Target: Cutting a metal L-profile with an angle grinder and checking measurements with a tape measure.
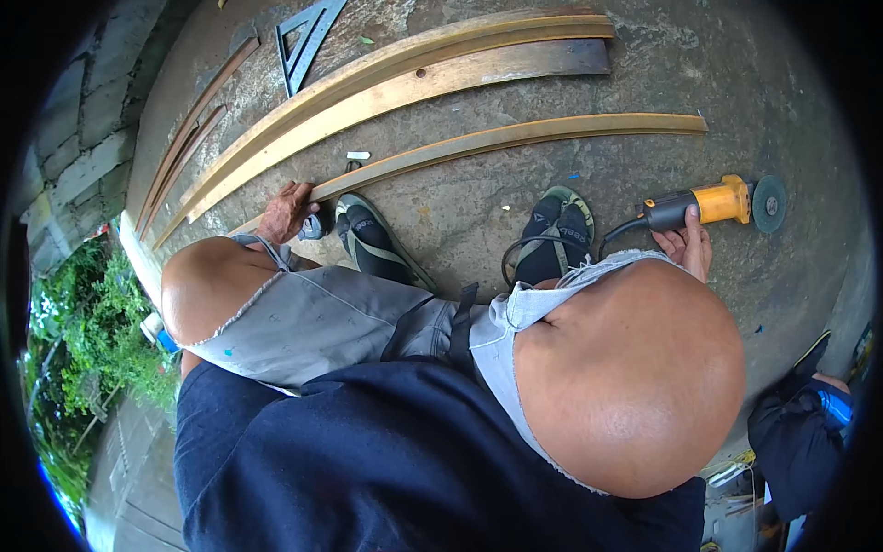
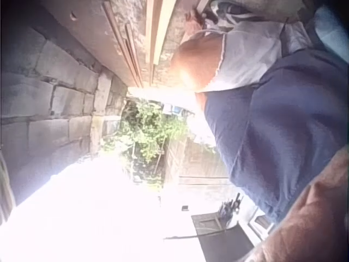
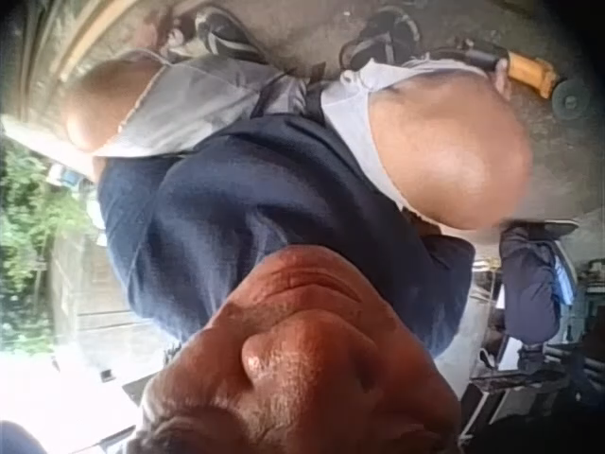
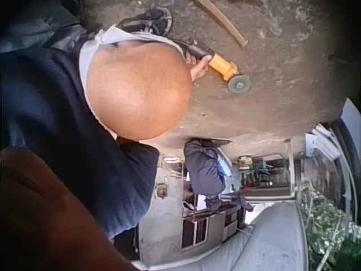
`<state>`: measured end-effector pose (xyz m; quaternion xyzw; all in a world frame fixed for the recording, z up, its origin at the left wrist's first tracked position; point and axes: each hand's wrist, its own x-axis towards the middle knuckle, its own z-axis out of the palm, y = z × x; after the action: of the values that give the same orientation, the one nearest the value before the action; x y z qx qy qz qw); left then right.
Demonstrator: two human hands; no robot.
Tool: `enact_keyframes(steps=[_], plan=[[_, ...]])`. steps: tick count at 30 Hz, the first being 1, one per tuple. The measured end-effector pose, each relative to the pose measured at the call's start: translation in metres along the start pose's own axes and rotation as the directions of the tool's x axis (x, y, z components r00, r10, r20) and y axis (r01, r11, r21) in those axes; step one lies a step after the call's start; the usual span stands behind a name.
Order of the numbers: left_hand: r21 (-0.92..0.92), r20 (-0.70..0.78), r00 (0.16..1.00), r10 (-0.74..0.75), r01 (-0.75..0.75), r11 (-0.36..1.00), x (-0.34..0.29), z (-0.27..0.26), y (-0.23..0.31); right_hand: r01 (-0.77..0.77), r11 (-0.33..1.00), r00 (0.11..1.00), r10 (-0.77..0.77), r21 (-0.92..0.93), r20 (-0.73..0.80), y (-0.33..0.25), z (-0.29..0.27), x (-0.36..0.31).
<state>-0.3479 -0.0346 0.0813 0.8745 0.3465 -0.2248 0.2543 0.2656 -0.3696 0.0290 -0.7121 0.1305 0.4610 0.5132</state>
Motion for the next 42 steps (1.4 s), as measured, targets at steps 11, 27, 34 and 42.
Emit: enact_keyframes(steps=[11, 27, 34, 42], plan=[[0.249, 0.094, 0.994, 0.052, -0.074, 0.966, 0.021, 0.002, -0.005, 0.068, 0.997, 0.991, -0.071, -0.028, -0.115, -0.004, 0.006, 0.0], [-0.415, 0.615, 0.788, 0.009, 0.314, 0.854, 0.114, -0.188, 0.059, -0.078, 0.523, 0.806, -0.468, 0.849, 0.362, 0.006, -0.018, 0.046], [-0.353, 0.489, 0.811, 0.321, -0.152, 0.923, 0.237, -0.184, 0.232, -0.258, 0.061, 0.853, -0.455, 0.964, 0.257, -0.038, 0.02, 0.036], [-0.403, -0.145, 0.696, 0.703, -0.69, 0.601, 0.25, -0.063, 0.426, -0.268, 0.214, 0.869, -0.366, 0.939, 0.331, -0.053, 0.013, 0.042]])
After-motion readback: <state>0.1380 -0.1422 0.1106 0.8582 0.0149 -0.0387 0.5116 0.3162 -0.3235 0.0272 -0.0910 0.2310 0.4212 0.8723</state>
